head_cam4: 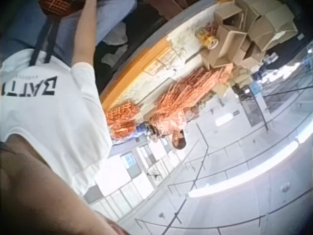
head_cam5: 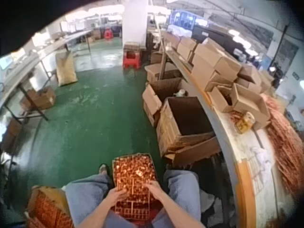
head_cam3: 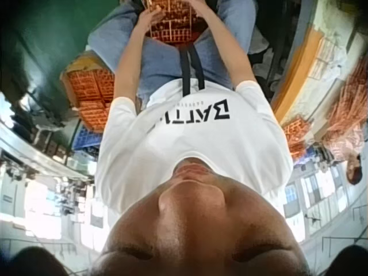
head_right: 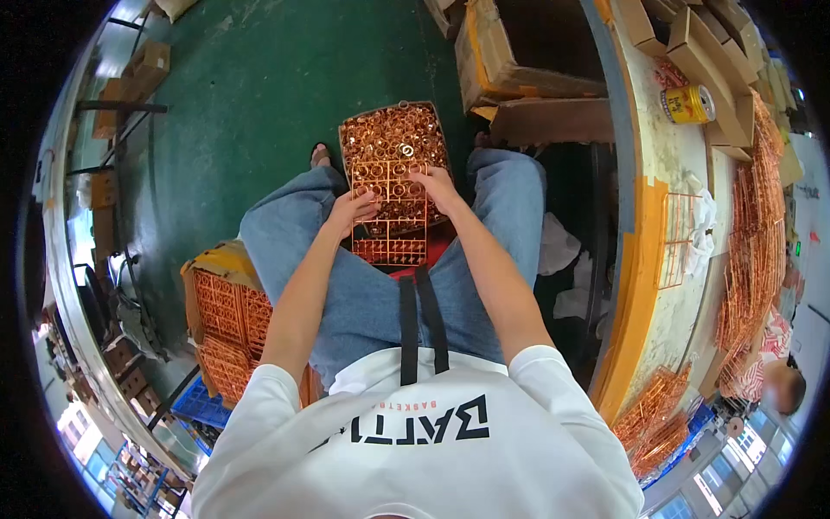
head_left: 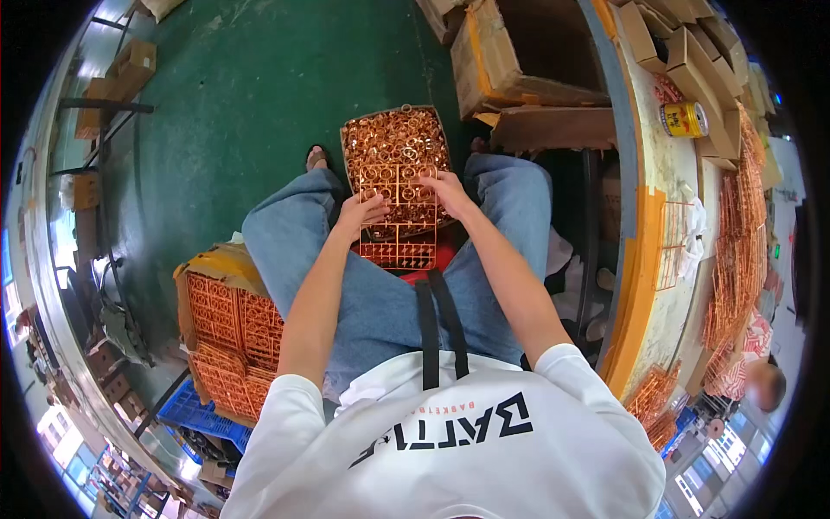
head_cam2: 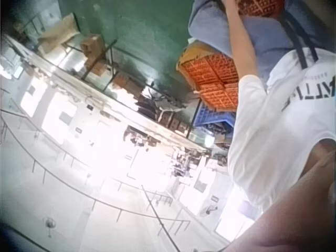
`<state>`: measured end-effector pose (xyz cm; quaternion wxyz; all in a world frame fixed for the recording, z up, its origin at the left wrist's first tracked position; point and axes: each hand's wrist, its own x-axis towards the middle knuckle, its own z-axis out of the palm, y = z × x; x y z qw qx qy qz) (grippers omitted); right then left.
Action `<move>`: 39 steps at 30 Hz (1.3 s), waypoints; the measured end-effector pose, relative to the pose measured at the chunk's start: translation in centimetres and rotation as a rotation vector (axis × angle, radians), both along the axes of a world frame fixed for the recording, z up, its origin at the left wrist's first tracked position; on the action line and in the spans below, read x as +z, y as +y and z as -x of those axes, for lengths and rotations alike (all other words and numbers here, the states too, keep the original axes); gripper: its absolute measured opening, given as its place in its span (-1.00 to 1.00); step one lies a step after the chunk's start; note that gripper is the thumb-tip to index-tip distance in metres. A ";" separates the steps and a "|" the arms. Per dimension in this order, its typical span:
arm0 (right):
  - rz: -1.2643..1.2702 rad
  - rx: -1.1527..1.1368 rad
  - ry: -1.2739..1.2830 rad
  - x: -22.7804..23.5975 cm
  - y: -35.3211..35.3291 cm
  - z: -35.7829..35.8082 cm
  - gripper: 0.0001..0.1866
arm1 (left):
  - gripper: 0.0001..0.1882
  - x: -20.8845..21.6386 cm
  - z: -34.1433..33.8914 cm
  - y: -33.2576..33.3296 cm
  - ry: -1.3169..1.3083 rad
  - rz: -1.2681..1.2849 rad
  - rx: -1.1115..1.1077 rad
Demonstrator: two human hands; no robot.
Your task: The person places small circular metal components into the circular openings of a copper-colored metal frame held in their lap. They pick up the components from a container on a red stool and press them into the frame one by one before setting the frame aside.
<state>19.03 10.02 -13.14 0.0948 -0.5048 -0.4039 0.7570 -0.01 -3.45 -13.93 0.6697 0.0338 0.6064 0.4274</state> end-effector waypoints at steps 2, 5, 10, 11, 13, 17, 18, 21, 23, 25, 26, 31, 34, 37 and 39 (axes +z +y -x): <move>0.137 -0.024 0.160 -0.5 0.5 -0.1 -0.79 | -0.78 0.7 -0.5 0.9 -0.044 0.005 0.039; 0.134 0.033 0.142 -1.9 0.2 -0.4 -0.79 | -0.76 1.9 -0.6 1.4 -0.109 0.006 0.078; 0.153 0.183 -0.056 -1.6 0.7 0.3 -0.77 | -0.73 0.6 0.9 1.5 -0.143 0.016 -0.001; 0.151 0.181 -0.057 -1.8 0.7 0.3 -0.77 | -0.73 0.2 0.8 1.7 -0.144 0.014 -0.003; 0.011 0.183 -0.113 -1.7 0.5 0.9 -0.79 | -0.76 -0.5 0.4 1.9 0.035 -0.058 0.023; -0.173 0.107 -0.270 -0.5 0.3 1.9 -0.81 | -0.85 -1.8 0.3 2.8 0.141 0.032 0.085; -0.098 0.127 -0.224 -0.2 0.6 2.2 -0.80 | -0.85 -2.1 0.8 2.9 0.143 0.032 0.086; -0.026 0.131 -0.074 -0.7 1.9 1.7 -0.76 | -0.79 -2.3 1.3 4.2 0.057 0.125 0.012; 0.018 0.114 0.038 -0.7 2.8 1.4 -0.74 | -0.76 -1.7 0.6 5.2 0.060 0.128 0.025; -0.002 0.097 0.014 -0.3 3.0 1.7 -0.75 | -0.64 -1.4 0.1 5.7 0.080 0.106 0.005; -0.022 0.082 -0.003 0.1 2.9 2.1 -0.75 | -0.64 -1.4 0.2 5.6 0.082 0.109 0.010; -0.009 0.049 -0.069 -1.6 3.7 1.6 -0.76 | -0.49 0.7 -0.3 7.0 0.048 0.021 0.033; 0.068 -0.043 -0.050 -1.2 3.5 2.8 -0.77 | -0.51 0.9 -0.5 7.1 0.271 0.062 -0.044; -0.019 -0.039 -0.097 -2.0 4.0 2.9 -0.84 | -0.71 0.0 -0.3 7.4 0.142 0.087 0.047; -0.023 -0.068 -0.076 -2.2 4.1 2.9 -0.86 | -0.78 -0.4 0.0 7.4 0.102 0.046 0.074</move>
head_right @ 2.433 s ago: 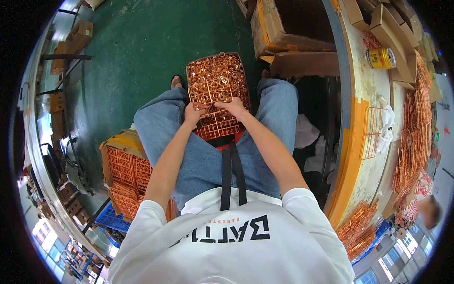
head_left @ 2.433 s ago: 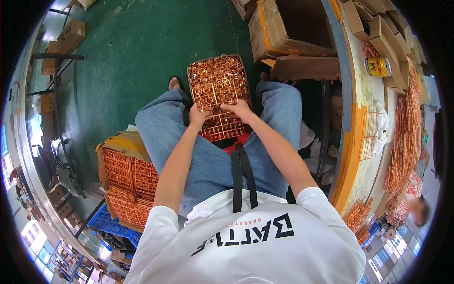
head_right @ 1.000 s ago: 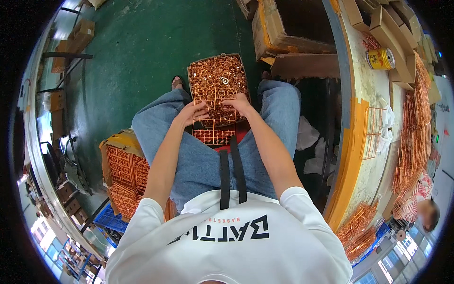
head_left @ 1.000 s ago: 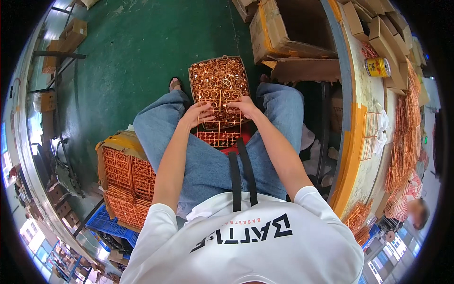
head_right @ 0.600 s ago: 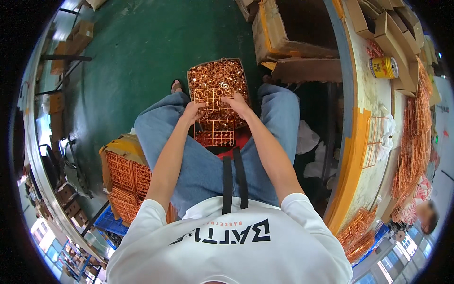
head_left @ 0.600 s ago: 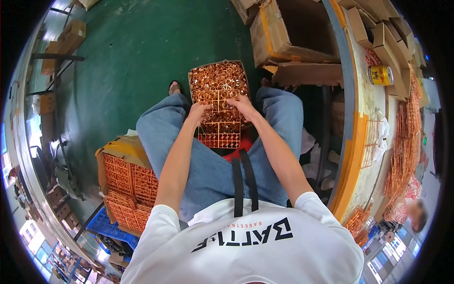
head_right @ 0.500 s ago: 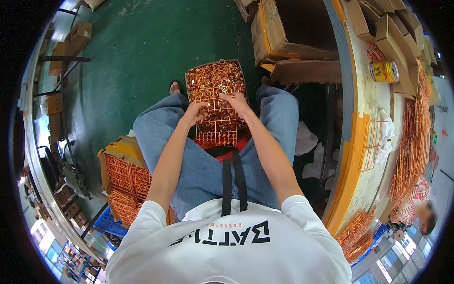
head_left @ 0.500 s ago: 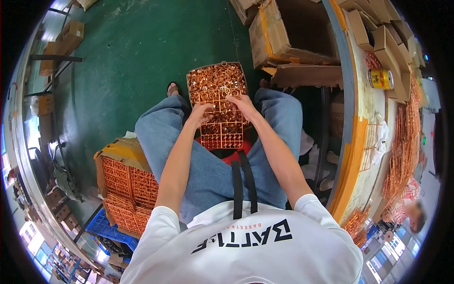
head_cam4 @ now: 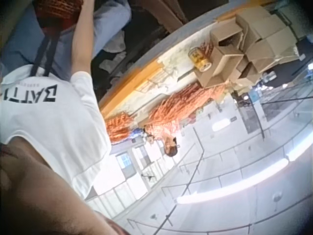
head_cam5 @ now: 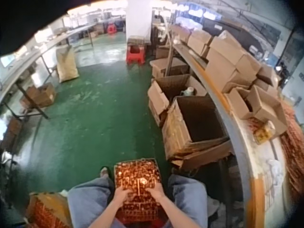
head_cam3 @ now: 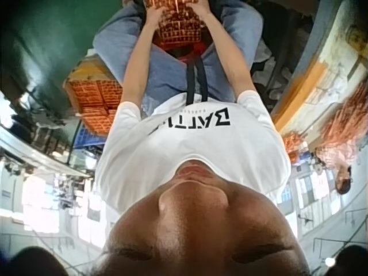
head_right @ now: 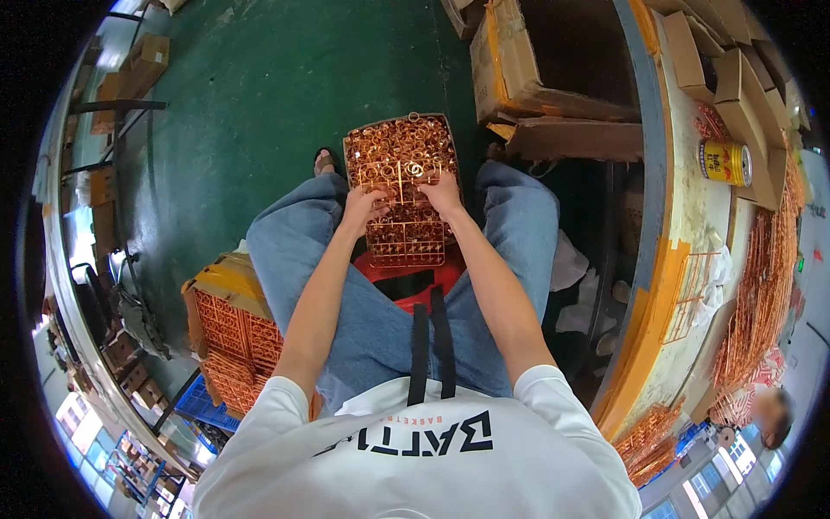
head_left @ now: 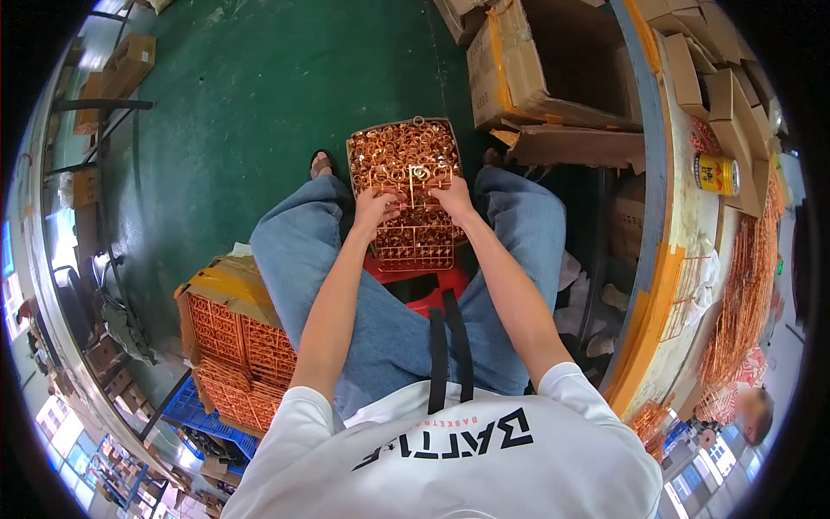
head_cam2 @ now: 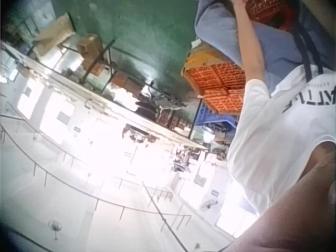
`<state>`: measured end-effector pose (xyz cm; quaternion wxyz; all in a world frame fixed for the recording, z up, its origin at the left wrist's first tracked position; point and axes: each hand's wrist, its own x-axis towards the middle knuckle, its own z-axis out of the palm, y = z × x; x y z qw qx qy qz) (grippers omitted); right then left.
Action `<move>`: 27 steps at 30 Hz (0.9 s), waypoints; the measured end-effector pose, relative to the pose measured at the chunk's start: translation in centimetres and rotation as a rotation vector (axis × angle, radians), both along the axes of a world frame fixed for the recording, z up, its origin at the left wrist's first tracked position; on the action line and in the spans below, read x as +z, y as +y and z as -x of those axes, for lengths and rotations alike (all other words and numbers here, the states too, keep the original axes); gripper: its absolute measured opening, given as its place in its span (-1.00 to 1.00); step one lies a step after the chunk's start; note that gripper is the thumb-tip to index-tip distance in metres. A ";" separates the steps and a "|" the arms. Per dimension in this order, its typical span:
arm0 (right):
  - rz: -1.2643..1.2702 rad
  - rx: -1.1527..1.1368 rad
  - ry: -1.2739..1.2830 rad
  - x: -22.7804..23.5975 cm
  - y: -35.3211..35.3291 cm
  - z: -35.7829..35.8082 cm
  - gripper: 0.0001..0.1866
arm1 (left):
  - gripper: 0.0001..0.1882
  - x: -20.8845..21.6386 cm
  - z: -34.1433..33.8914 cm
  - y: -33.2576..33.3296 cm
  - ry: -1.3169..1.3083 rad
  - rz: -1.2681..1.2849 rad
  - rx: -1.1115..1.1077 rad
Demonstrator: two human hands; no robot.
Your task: The person places small circular metal components into the circular openings of a copper-colored metal frame held in their lap. They pick up the components from a container on a red stool and press them into the frame one by one before setting the frame aside.
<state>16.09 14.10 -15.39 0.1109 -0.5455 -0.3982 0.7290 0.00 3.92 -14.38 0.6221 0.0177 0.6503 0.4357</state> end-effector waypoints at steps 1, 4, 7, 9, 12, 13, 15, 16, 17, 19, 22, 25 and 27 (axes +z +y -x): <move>-0.009 -0.028 0.020 -0.1 0.1 -0.1 -0.88 | -0.83 0.0 0.0 0.1 -0.039 -0.048 0.027; 0.083 -0.007 0.087 -0.1 -0.1 -0.7 -0.78 | -0.84 -1.0 -0.6 0.2 0.028 0.010 0.061; 0.213 -0.050 0.087 0.6 -0.9 -1.6 -0.69 | -0.77 -1.7 -0.2 0.0 0.002 0.044 0.024; 0.204 -0.109 0.100 2.8 -0.8 -1.5 -0.65 | -0.55 -0.9 0.3 0.1 -0.080 0.090 -0.035; 0.091 -0.124 0.120 1.1 0.5 -3.9 -0.64 | -0.42 1.0 0.3 1.3 -0.195 0.062 -0.198; 0.020 -0.100 0.134 1.6 0.5 -3.5 -0.65 | -0.41 2.2 0.7 1.1 -0.243 0.055 -0.241; 0.061 -0.225 0.273 2.6 0.2 -2.8 -0.68 | -0.31 3.0 1.8 0.7 -0.292 0.082 -0.315; 0.102 -0.181 0.306 2.7 0.6 -2.9 -0.68 | -0.30 2.9 2.3 0.5 -0.153 0.040 -0.359; 0.142 -0.136 0.338 2.7 0.8 -2.8 -0.67 | -0.28 2.7 2.6 0.3 -0.013 0.000 -0.401; 0.171 -0.136 0.321 3.0 0.7 -2.5 -0.69 | -0.35 2.8 2.6 0.0 0.050 -0.150 -0.263; 0.165 -0.067 0.279 3.5 0.2 -1.4 -0.77 | -0.61 3.0 2.1 0.5 -0.050 -0.218 -0.107; 0.054 -0.053 0.302 3.5 -0.2 -1.3 -0.82 | -0.61 2.9 0.7 0.0 -0.020 -0.279 -0.004; 0.005 -0.010 0.234 3.2 0.2 -1.3 -0.82 | -0.66 3.2 0.6 0.5 -0.077 -0.316 0.055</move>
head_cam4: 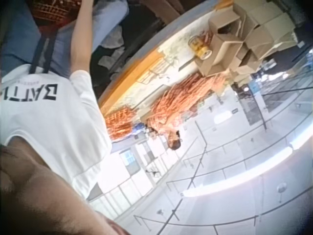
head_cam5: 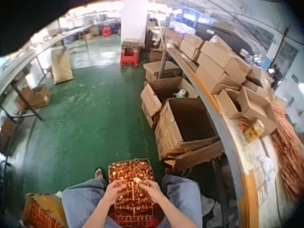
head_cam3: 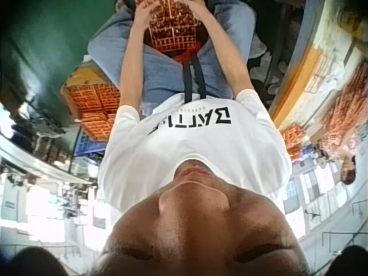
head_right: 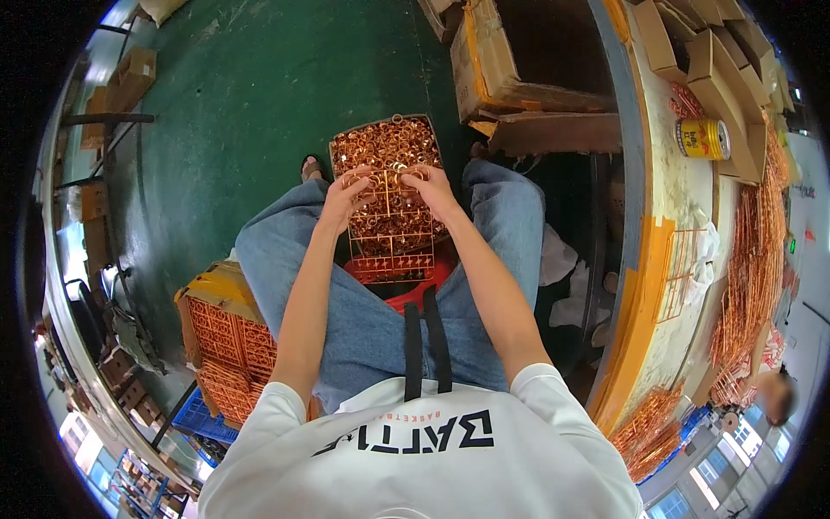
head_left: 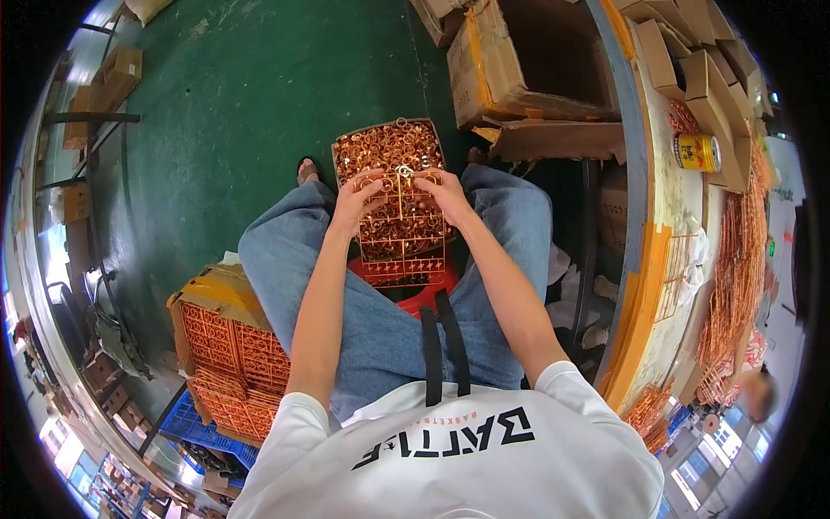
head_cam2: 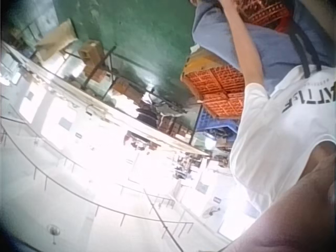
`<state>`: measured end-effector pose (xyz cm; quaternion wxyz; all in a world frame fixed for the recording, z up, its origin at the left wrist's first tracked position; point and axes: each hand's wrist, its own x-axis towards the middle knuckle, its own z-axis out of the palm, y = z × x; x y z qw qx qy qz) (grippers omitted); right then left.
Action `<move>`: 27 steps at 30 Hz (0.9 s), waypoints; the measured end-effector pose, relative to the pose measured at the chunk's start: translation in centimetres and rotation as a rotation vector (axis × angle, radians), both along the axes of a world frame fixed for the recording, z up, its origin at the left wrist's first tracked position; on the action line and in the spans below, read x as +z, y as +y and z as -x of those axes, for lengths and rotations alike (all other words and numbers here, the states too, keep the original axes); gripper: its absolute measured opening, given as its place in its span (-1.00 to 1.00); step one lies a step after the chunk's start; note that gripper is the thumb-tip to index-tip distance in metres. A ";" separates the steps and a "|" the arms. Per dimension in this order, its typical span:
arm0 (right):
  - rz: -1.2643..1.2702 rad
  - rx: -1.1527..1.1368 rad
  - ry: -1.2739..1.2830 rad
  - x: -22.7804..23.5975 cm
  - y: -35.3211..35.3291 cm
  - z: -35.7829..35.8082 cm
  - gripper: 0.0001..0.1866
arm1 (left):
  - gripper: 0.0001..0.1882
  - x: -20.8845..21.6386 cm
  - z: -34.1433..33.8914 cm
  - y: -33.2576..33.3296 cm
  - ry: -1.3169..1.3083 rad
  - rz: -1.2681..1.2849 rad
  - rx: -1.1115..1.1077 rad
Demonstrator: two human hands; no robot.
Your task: The person places small circular metal components into the circular openings of a copper-colored metal frame held in their lap. They pick up the components from a container on a red stool and press them into the frame one by one before setting the frame aside.
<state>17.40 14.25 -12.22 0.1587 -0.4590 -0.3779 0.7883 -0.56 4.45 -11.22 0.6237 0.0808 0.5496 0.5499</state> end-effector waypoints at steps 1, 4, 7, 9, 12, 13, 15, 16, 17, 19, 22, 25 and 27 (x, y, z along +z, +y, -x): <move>-0.053 0.041 -0.061 -0.1 0.2 0.1 -0.83 | -0.68 -0.4 0.3 0.1 0.038 0.033 -0.015; -0.107 0.006 -0.163 -0.8 -0.5 1.0 -0.83 | -0.75 -1.8 0.0 0.1 0.173 0.089 0.005; -0.086 -0.008 -0.187 -1.4 -0.7 1.8 -0.76 | -0.88 -2.9 0.3 0.3 0.312 0.106 0.039; 0.038 -0.126 -0.077 -1.6 -0.7 2.0 -0.70 | -0.87 -3.1 1.3 0.8 0.247 0.133 0.002; 0.037 -0.081 0.000 -1.5 -0.1 1.8 -0.71 | -0.71 -3.5 1.2 1.1 0.213 0.275 0.062; 0.090 -0.095 -0.008 -1.3 0.1 1.7 -0.75 | -0.62 -2.4 1.1 1.3 0.234 0.306 -0.006; 0.115 -0.062 -0.015 -1.0 0.3 1.7 -0.77 | -0.61 -2.6 0.5 1.3 0.308 0.239 -0.045; 0.137 -0.022 -0.015 -0.7 0.3 1.8 -0.79 | -0.60 -2.7 0.4 1.2 0.388 0.171 -0.077; 0.119 0.037 -0.076 -1.0 0.4 1.8 -0.81 | -0.63 -2.9 0.6 1.1 0.325 0.167 -0.056; 0.111 0.021 -0.067 -1.8 0.4 1.5 -0.83 | -0.66 -3.4 0.6 1.3 0.261 0.143 -0.057; 0.156 -0.057 -0.062 -3.0 0.4 1.0 -0.84 | -0.71 -4.1 0.2 1.3 0.178 0.133 -0.055; 0.165 -0.127 -0.100 -3.3 -0.4 1.5 -0.82 | -0.75 -4.7 -0.1 0.9 0.156 0.194 -0.004; 0.122 -0.137 -0.137 -3.2 -0.7 1.7 -0.81 | -0.68 -5.1 0.0 0.5 0.156 0.256 0.008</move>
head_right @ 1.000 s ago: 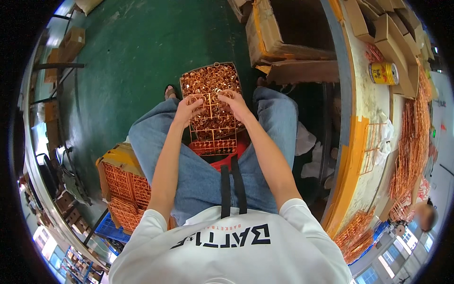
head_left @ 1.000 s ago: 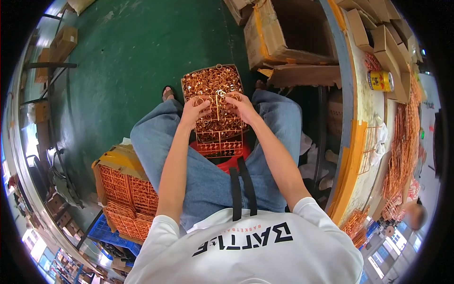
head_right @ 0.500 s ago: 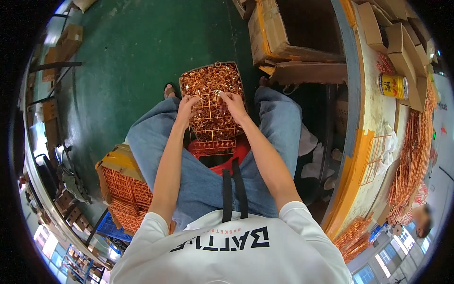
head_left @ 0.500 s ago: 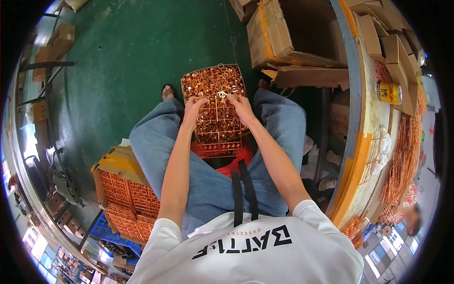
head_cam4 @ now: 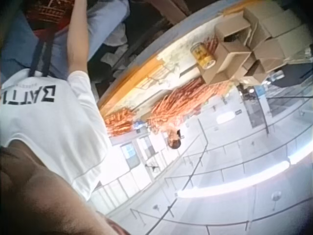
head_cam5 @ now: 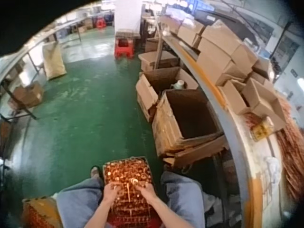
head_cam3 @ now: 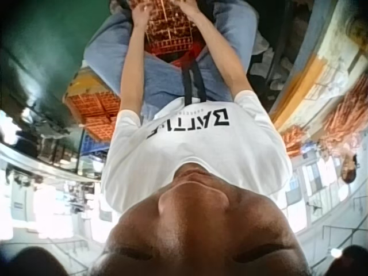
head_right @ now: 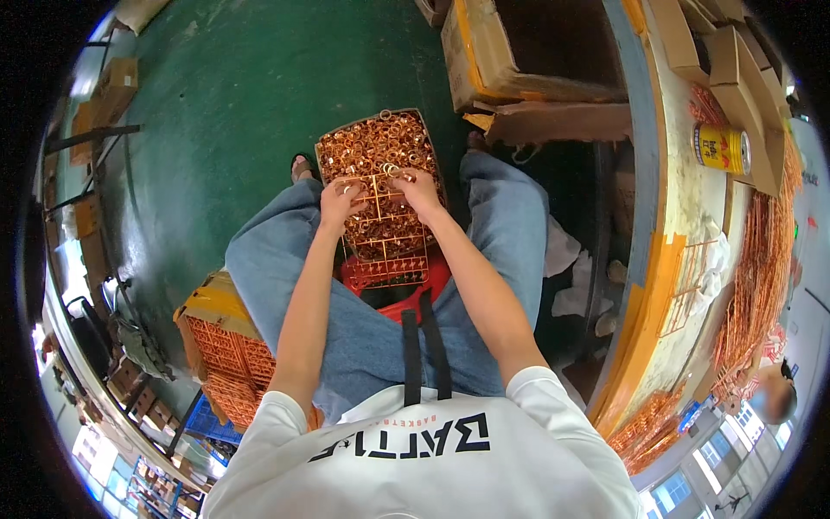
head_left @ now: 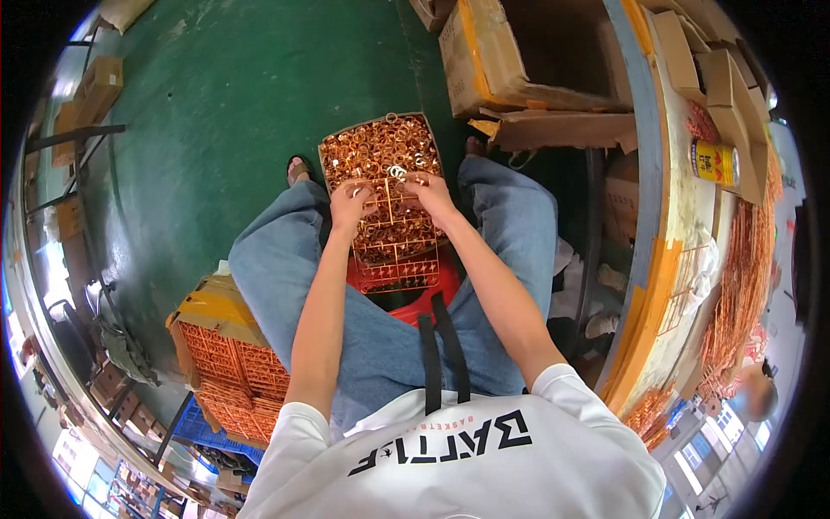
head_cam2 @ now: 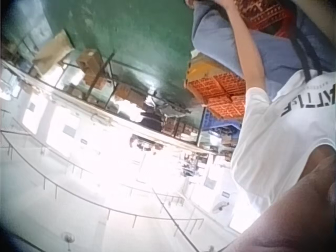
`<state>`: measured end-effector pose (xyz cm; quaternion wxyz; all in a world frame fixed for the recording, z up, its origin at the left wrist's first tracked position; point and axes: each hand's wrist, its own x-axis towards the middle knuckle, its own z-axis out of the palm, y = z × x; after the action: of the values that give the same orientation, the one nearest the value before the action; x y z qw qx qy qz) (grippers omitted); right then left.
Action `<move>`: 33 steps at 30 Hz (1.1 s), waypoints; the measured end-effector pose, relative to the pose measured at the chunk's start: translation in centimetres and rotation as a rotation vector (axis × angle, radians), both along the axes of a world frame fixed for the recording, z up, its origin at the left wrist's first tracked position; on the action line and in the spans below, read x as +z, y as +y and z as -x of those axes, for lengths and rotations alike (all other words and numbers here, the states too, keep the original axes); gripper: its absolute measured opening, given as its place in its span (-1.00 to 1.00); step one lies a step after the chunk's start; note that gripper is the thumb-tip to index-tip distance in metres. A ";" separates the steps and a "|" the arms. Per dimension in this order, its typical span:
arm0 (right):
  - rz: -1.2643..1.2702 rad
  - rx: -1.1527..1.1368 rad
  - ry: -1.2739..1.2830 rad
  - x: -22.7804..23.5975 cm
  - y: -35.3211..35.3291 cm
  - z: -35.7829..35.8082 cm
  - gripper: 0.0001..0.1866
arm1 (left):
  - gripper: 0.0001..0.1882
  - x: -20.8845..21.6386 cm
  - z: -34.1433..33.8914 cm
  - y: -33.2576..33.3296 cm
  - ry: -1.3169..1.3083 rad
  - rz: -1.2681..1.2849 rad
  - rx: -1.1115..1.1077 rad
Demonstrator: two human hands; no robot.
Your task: The person places small circular metal components into the circular openings of a copper-colored metal frame held in their lap. They pick up the components from a container on a red stool and press them into the frame one by one before setting the frame aside.
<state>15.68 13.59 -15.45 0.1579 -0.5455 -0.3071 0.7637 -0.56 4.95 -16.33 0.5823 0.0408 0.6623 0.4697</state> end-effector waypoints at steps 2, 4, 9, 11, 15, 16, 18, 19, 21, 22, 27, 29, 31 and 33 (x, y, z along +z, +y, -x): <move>0.002 0.087 -0.043 0.4 0.4 0.1 -0.61 | -0.61 0.6 0.2 0.4 0.062 0.017 -0.020; 0.040 0.204 -0.064 1.2 1.0 0.2 -0.39 | -0.41 1.7 0.8 0.8 0.102 0.048 -0.066; 0.179 -0.015 0.350 1.8 2.1 -1.0 -0.57 | -0.48 6.8 0.6 1.2 -0.095 -0.103 -0.149; -0.601 0.297 0.376 0.7 2.8 -3.3 -0.67 | -0.48 8.9 -0.4 1.0 -0.271 -0.235 -0.312; -0.210 -0.079 0.400 13.9 3.0 -2.2 -0.56 | -0.53 13.2 -0.4 -3.2 -0.138 -0.337 -0.419; -0.417 -0.041 0.292 17.0 1.9 -3.4 -0.52 | -0.56 13.2 1.1 -4.0 -0.201 -0.498 -0.485; -0.753 0.065 0.080 23.8 -3.1 -6.3 -0.44 | -0.59 16.4 1.6 -4.6 -0.243 -0.676 -0.535; -0.897 0.079 -0.048 26.2 -6.6 -10.1 -0.40 | -0.61 20.6 -2.0 -4.5 -0.066 -0.621 -0.404; -0.859 -0.025 0.244 30.9 -12.7 -16.2 -0.54 | -0.64 28.5 -7.8 -3.0 0.135 -0.607 -0.375; -0.780 -0.140 0.298 33.3 -15.4 -18.9 -0.59 | -0.64 31.3 -10.6 -1.8 0.160 -0.635 -0.489; -1.405 -0.447 -0.243 36.7 -16.8 -36.1 -0.63 | -0.42 41.5 -27.7 -0.2 -0.182 -0.801 -0.904; -0.988 -0.782 -0.324 39.4 -15.0 -44.9 -0.65 | -0.47 40.3 -30.2 0.2 -0.005 -0.913 -0.972; -1.033 -1.000 -0.628 41.8 -11.4 -52.5 -0.56 | -0.47 37.6 -30.5 0.6 0.136 -0.809 -0.977; -1.261 -1.108 -0.755 42.2 -4.1 -59.6 -0.58 | -0.60 28.4 -25.2 3.3 0.296 -0.756 -1.007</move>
<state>75.23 9.46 26.78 0.6587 -0.6406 -0.3925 0.0410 24.62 8.23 12.06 0.5795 0.6131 0.4241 0.3292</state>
